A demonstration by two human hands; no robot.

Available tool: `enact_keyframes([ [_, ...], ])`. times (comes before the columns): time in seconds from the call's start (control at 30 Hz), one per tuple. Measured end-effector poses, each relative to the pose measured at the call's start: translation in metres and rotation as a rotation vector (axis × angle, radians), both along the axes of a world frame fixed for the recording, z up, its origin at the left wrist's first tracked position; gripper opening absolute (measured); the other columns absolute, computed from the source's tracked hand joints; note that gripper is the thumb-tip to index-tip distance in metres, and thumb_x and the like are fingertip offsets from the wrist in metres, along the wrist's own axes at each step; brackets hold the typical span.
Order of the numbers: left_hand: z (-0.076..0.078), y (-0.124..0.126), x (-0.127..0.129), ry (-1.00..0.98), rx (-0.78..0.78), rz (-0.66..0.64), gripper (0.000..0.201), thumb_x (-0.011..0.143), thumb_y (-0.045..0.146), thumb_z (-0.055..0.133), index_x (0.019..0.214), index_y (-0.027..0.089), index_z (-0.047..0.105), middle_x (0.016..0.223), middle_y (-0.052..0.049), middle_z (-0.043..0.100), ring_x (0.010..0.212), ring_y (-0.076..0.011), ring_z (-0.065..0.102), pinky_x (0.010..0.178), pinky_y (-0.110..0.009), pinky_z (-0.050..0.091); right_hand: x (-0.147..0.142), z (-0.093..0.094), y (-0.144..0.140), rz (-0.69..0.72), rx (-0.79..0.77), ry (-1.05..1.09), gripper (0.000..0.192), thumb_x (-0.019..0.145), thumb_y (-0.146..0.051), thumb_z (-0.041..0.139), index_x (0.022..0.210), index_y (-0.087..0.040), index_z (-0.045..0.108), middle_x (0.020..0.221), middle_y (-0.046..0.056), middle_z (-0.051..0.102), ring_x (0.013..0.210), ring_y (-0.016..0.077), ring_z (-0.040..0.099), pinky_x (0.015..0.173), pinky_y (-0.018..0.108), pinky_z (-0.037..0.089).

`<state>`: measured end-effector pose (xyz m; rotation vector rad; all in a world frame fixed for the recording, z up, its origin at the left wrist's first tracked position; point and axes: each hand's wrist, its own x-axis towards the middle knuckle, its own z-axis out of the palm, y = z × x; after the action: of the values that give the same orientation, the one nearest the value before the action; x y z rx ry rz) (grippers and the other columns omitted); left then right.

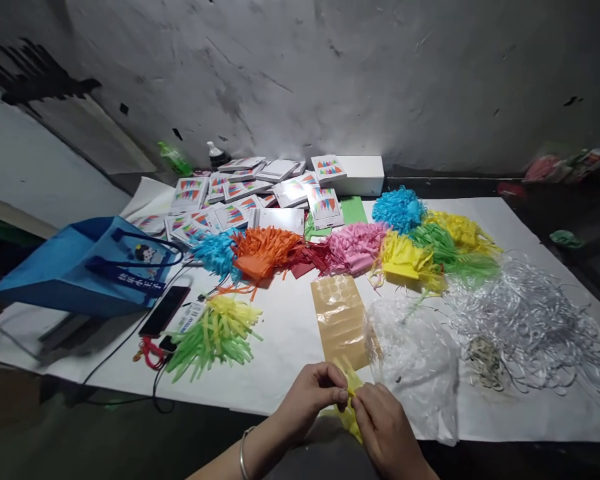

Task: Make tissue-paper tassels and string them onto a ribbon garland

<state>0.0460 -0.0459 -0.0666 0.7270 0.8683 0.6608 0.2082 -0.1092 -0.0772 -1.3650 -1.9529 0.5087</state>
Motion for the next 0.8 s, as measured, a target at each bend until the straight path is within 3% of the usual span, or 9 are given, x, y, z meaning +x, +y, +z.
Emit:
enact_keyframes([
  [0.23,0.009,-0.002,-0.014,0.080,0.043,-0.106,0.030,0.053,0.032,0.090,0.064,0.013,0.070,0.061,-0.001,0.064,0.057,-0.0119,0.055,0.058,-0.023,0.043,0.002,0.014,0.005,0.183,0.038,-0.163,0.020,0.093,-0.013,0.039,0.080,-0.023,0.050,0.068,0.000,0.057,0.060,0.0155,0.049,0.059,0.030,0.035],
  [0.47,0.016,0.000,-0.022,0.159,0.110,-0.156,0.028,0.057,0.032,0.087,0.070,0.014,0.071,0.064,-0.001,0.066,0.060,-0.0127,0.058,0.060,-0.023,0.044,-0.005,0.011,-0.001,0.140,-0.109,-0.008,0.019,0.097,-0.018,0.038,0.084,-0.023,0.051,0.073,0.000,0.060,0.068,0.0158,0.055,0.062,0.028,0.040],
  [0.6,0.016,0.001,-0.026,0.271,0.186,-0.156,0.024,0.058,0.030,0.086,0.069,0.014,0.071,0.066,-0.002,0.068,0.062,-0.0129,0.057,0.060,-0.022,0.044,-0.009,0.008,0.000,0.113,-0.093,-0.008,0.022,0.097,-0.019,0.037,0.080,-0.023,0.050,0.072,0.000,0.059,0.067,0.0165,0.055,0.060,0.028,0.041],
  [0.8,0.018,0.001,-0.033,0.201,0.134,-0.203,0.028,0.072,0.041,0.075,0.074,0.013,0.071,0.063,-0.004,0.066,0.059,-0.0145,0.059,0.060,-0.025,0.046,-0.017,0.005,0.002,0.098,-0.119,0.009,0.019,0.098,-0.023,0.040,0.088,-0.025,0.055,0.077,0.000,0.064,0.070,0.0173,0.058,0.063,0.029,0.043],
])
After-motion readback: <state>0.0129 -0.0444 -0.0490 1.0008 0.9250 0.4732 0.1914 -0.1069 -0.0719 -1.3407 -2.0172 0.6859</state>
